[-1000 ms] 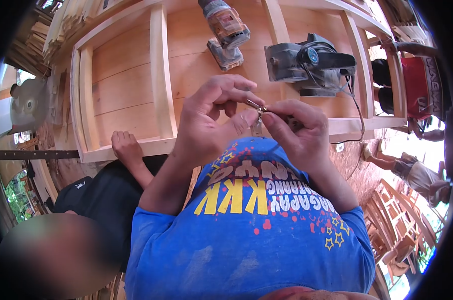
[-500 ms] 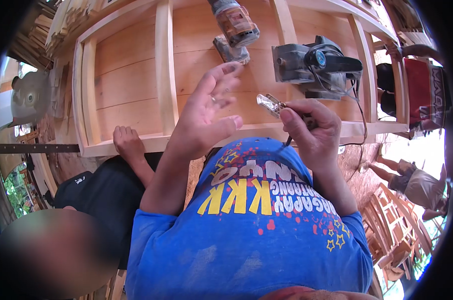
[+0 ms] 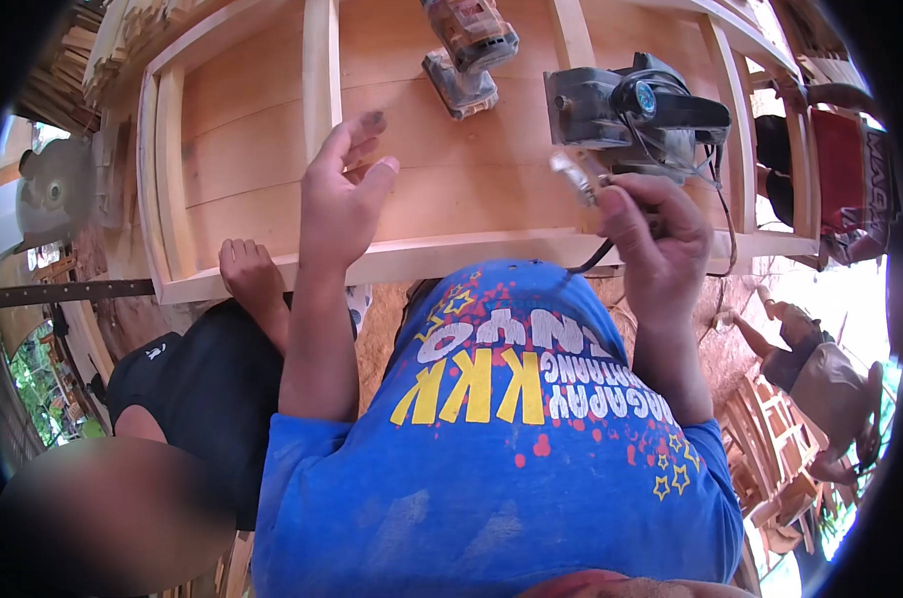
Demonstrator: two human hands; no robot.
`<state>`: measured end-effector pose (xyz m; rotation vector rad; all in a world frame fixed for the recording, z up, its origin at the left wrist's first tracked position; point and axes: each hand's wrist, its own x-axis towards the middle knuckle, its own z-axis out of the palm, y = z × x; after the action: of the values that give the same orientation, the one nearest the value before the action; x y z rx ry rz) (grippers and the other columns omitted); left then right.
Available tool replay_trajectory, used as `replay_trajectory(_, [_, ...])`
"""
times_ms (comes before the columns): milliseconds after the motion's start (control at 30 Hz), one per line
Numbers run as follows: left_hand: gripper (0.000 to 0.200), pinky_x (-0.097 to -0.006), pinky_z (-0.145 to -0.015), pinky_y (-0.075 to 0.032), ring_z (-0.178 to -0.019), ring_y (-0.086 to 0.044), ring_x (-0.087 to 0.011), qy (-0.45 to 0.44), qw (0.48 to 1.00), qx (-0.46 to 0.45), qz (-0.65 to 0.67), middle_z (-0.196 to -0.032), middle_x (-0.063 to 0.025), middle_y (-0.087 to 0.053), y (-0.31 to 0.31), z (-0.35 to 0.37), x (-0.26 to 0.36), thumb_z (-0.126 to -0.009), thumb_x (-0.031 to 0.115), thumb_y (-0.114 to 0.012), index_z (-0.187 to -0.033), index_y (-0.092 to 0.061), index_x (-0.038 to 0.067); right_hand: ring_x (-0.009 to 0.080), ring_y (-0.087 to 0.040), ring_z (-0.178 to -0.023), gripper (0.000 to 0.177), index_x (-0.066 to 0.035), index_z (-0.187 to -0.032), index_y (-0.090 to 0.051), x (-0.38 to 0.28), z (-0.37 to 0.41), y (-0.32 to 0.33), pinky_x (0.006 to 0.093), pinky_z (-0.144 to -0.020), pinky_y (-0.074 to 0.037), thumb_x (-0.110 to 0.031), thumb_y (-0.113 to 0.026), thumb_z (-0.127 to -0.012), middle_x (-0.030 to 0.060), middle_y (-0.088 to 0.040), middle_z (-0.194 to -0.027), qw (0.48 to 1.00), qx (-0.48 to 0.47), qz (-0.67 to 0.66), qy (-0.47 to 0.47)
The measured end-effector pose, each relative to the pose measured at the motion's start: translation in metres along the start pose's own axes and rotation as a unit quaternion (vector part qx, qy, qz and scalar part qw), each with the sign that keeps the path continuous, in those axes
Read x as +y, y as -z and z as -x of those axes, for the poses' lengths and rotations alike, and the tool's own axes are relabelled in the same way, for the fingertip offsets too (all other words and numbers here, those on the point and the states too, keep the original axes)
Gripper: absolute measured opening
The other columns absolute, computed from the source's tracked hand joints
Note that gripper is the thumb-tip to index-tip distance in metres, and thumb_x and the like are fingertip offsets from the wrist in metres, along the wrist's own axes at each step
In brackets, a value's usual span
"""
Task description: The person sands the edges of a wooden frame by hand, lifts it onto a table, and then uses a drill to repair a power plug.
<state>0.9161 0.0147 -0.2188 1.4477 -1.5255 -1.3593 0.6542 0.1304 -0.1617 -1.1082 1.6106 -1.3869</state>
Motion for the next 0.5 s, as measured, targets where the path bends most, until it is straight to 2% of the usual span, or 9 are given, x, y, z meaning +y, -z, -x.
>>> replay_trajectory(33, [0.050,-0.0376,-0.105,-0.046,-0.127,-0.058,-0.0252,0.000,1.000,-0.003,-0.001,-0.134,-0.0109,-0.063,-0.004,-0.001,-0.004,-0.090,0.007,-0.064,-0.139,-0.056,0.000,0.0042,-0.060,-0.069,0.011,0.002,-0.101,-0.072,-0.002,0.000,0.007,0.0193,-0.059,-0.044,-0.008,-0.073,-0.095,0.0016,-0.068,-0.080,1.000,0.000,0.017,-0.006])
replay_trajectory(100, [0.045,-0.0359,-0.102,-0.048,-0.120,-0.061,-0.0234,-0.001,1.000,-0.011,-0.001,-0.127,-0.0094,-0.066,-0.016,-0.001,-0.015,-0.090,0.008,-0.066,-0.135,-0.060,0.001,0.0053,-0.062,-0.070,0.013,0.003,-0.103,-0.072,0.004,0.001,0.014,0.0195,-0.060,-0.045,-0.009,-0.072,-0.096,0.0028,-0.068,-0.082,0.999,0.019,-0.032,-0.001])
replay_trajectory(200, [0.039,-0.0347,-0.096,-0.051,-0.110,-0.066,-0.0204,0.012,0.996,-0.080,-0.022,-0.119,-0.0096,-0.070,-0.032,-0.006,-0.024,-0.091,0.007,-0.066,-0.130,-0.064,0.002,0.0065,-0.062,-0.071,0.014,0.003,-0.105,-0.069,0.008,0.009,0.031,0.0196,-0.060,-0.045,-0.008,-0.070,-0.097,0.0057,-0.069,-0.083,0.997,0.019,-0.078,-0.011])
replay_trajectory(267, [0.036,-0.0337,-0.093,-0.052,-0.104,-0.068,-0.0195,-0.031,0.987,-0.141,-0.076,-0.113,-0.0101,-0.072,-0.047,-0.021,-0.030,-0.090,0.008,-0.066,-0.126,-0.067,0.003,0.0066,-0.062,-0.070,0.014,0.003,-0.105,-0.068,0.014,0.015,0.042,0.0194,-0.060,-0.045,-0.009,-0.070,-0.097,0.0066,-0.069,-0.083,0.991,0.022,-0.126,-0.035])
replay_trajectory(300, [0.034,-0.0331,-0.092,-0.053,-0.100,-0.069,-0.0191,-0.040,0.978,-0.177,-0.102,-0.111,-0.0103,-0.073,-0.056,-0.021,-0.036,-0.090,0.008,-0.066,-0.123,-0.069,0.003,0.0070,-0.061,-0.068,0.015,0.003,-0.106,-0.066,0.020,0.017,0.052,0.0190,-0.058,-0.042,-0.009,-0.068,-0.098,0.0078,-0.069,-0.081,0.995,-0.001,-0.098,-0.017])
replay_trajectory(400, [0.030,-0.0346,-0.088,-0.055,-0.096,-0.070,-0.0231,-0.063,0.938,-0.277,-0.198,-0.109,-0.0123,-0.074,-0.084,-0.036,-0.040,-0.088,0.010,-0.066,-0.117,-0.073,0.007,0.0077,-0.060,-0.065,0.018,0.003,-0.108,-0.066,0.020,0.026,0.058,0.0187,-0.056,-0.041,-0.011,-0.068,-0.098,0.0081,-0.068,-0.077,0.985,0.026,-0.167,-0.031])
replay_trajectory(500, [0.029,-0.0386,-0.086,-0.056,-0.097,-0.070,-0.0286,-0.174,0.837,-0.423,-0.301,-0.111,-0.0118,-0.073,-0.136,-0.052,-0.063,-0.086,0.012,-0.066,-0.113,-0.076,0.013,0.0083,-0.061,-0.065,0.018,0.004,-0.108,-0.065,0.025,0.024,0.065,0.0197,-0.056,-0.042,-0.010,-0.068,-0.098,0.0080,-0.068,-0.076,0.985,0.032,-0.164,-0.052])
